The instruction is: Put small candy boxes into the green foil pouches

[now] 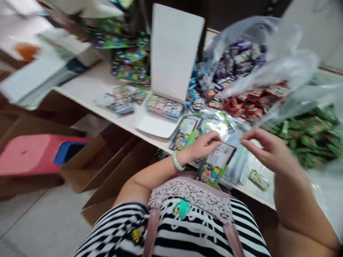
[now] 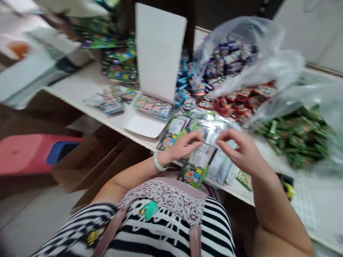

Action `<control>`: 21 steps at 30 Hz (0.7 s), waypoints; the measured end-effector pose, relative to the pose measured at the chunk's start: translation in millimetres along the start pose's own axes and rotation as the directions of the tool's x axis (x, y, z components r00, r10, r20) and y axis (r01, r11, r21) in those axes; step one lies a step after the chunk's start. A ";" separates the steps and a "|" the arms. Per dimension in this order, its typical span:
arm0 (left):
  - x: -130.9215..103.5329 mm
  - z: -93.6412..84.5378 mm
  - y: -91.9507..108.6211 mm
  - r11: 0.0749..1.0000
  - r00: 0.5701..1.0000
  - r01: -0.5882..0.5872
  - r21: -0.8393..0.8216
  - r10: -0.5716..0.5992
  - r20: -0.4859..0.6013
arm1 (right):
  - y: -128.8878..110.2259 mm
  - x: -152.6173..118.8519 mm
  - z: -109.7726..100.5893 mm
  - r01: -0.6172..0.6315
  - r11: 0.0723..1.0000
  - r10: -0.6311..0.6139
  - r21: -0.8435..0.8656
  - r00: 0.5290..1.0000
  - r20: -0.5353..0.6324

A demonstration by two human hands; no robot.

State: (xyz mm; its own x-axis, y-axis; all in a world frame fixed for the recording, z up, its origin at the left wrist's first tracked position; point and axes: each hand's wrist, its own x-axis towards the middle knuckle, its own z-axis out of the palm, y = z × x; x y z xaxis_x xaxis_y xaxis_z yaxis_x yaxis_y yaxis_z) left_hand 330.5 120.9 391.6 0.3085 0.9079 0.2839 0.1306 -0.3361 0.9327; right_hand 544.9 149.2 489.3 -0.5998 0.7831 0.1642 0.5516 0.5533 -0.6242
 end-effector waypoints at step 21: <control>0.2 2.5 -7.3 0.996 1.000 0.012 -0.086 -0.013 -0.016 | 16.6 18.6 33.4 -0.186 0.978 0.169 0.098 0.972 0.162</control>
State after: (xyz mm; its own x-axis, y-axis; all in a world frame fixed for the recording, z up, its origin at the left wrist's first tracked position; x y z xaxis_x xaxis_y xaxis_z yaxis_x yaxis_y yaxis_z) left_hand 332.0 123.0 384.3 0.2917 0.9161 0.2752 0.0526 -0.3026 0.9516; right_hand 523.5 163.5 456.4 -0.5839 0.8089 -0.0690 0.5938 0.3676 -0.7157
